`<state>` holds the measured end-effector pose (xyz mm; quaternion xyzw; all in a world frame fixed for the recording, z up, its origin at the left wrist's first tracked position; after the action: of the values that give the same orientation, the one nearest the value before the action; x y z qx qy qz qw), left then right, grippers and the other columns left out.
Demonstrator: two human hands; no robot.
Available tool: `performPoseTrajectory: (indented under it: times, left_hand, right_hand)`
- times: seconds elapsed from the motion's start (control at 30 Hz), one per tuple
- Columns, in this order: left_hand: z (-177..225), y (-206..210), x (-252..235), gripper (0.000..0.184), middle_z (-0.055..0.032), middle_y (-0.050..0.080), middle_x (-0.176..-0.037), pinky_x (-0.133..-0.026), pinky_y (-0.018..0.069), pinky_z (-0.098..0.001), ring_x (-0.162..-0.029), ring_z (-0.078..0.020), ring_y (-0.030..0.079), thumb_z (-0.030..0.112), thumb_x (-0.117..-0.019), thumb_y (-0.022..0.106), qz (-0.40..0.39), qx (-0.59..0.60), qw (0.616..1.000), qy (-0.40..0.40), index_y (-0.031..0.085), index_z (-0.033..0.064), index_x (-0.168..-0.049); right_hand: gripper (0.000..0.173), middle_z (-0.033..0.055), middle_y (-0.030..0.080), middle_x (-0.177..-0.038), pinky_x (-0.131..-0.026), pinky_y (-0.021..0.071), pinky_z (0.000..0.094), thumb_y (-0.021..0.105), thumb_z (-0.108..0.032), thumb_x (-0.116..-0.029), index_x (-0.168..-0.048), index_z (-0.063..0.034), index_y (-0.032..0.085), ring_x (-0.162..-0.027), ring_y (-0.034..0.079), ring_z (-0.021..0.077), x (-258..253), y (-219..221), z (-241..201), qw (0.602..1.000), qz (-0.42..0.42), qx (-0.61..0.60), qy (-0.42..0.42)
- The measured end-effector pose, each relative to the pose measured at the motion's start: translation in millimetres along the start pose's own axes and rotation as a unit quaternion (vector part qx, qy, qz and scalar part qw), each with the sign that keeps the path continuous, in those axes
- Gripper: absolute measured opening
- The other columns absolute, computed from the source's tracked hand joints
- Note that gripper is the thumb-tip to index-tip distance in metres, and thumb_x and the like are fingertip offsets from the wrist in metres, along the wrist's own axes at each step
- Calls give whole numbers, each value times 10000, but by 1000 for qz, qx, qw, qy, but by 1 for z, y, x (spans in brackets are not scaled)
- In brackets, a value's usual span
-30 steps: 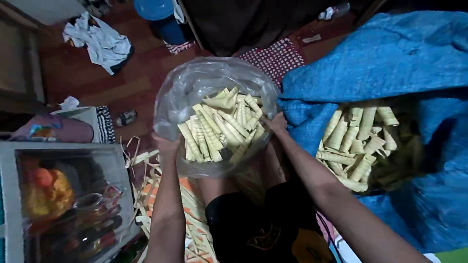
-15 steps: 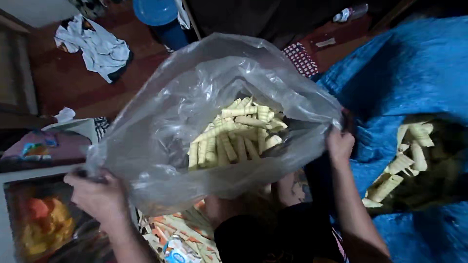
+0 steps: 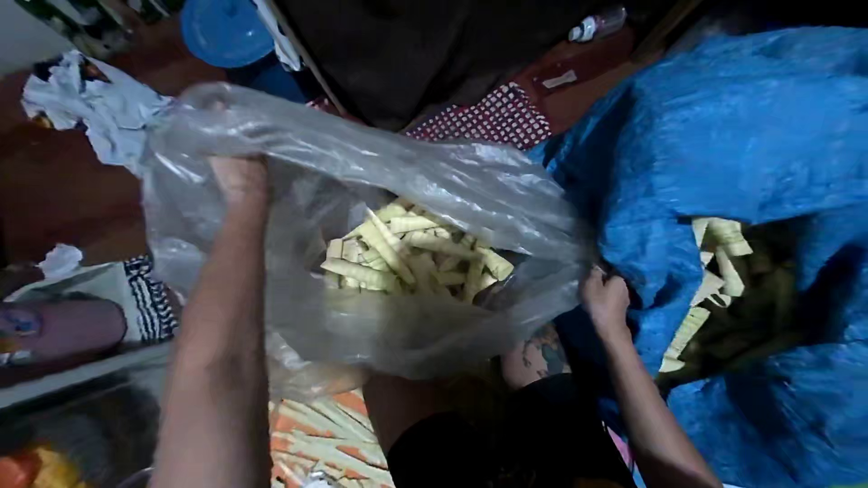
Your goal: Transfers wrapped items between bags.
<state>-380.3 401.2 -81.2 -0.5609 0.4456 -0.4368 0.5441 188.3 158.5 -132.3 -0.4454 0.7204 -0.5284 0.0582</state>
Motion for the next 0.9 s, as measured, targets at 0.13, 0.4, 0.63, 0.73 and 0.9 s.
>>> performPoseTrajectory:
  times: [0.13, 0.4, 0.63, 0.73, 0.9]
  left_hand:
    - [69, 18, 9, 608, -415, 434, -1452, -1035, 359, -779, -1323, -622, 436, 168, -927, 771, -228, 18, 972, 58, 502, -109, -1398]
    - [346, -30, 288, 199, -219, 728, -1001, -826, 571, -586, -909, -366, 724, 107, -996, 624, -196, 319, 852, 365, 709, -34, -1108]
    - [573, -13, 398, 519, -248, 523, -1492, -1202, 96, -730, -1463, -443, 389, 385, -996, 653, -215, 165, 754, 598, 634, 32, -1376]
    - [567, -21, 262, 653, -332, 483, -1466, -1133, 235, -758, -1407, -528, 396, 380, -871, 800, -171, -7, 873, 456, 618, -25, -1351]
    - [537, -81, 145, 602, -359, 525, -1389, -1016, 430, -671, -1318, -527, 494, 89, -821, 828, -104, -152, 933, 308, 552, -149, -1300]
  right_hand:
    - [422, 302, 652, -1233, -1002, 492, 591, 452, -251, -1105, -1379, 52, 557, -1148, 649, 430, 2, 38, -16, 991, -131, -7, -36]
    - [256, 65, 761, -1023, -786, 618, 274, 583, -70, -970, -1174, 17, 711, -859, 723, 74, 77, -71, 44, 908, -139, -305, -250]
    - [472, 147, 602, -1357, -915, 569, 357, 553, -182, -1045, -1472, -9, 449, -1118, 645, 169, -105, -182, 227, 948, 56, -306, -73]
    - [638, 165, 559, -1405, -998, 524, 353, 691, -273, -972, -1485, -6, 423, -1226, 589, 196, -146, -314, 255, 940, 222, -255, -41]
    - [1032, 386, 383, -1518, -1203, 284, 569, 822, -401, -826, -1518, 145, 284, -1447, 369, 492, -133, -443, 194, 939, 329, 73, -65]
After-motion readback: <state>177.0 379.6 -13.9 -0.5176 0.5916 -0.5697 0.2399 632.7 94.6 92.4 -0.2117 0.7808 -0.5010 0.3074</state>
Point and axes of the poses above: each hand's wrist, its own x-axis away from the middle knuckle, its own y-axis out of the palm, z = x × y, the point moved 10 cm from there along -x, towards the middle knuckle
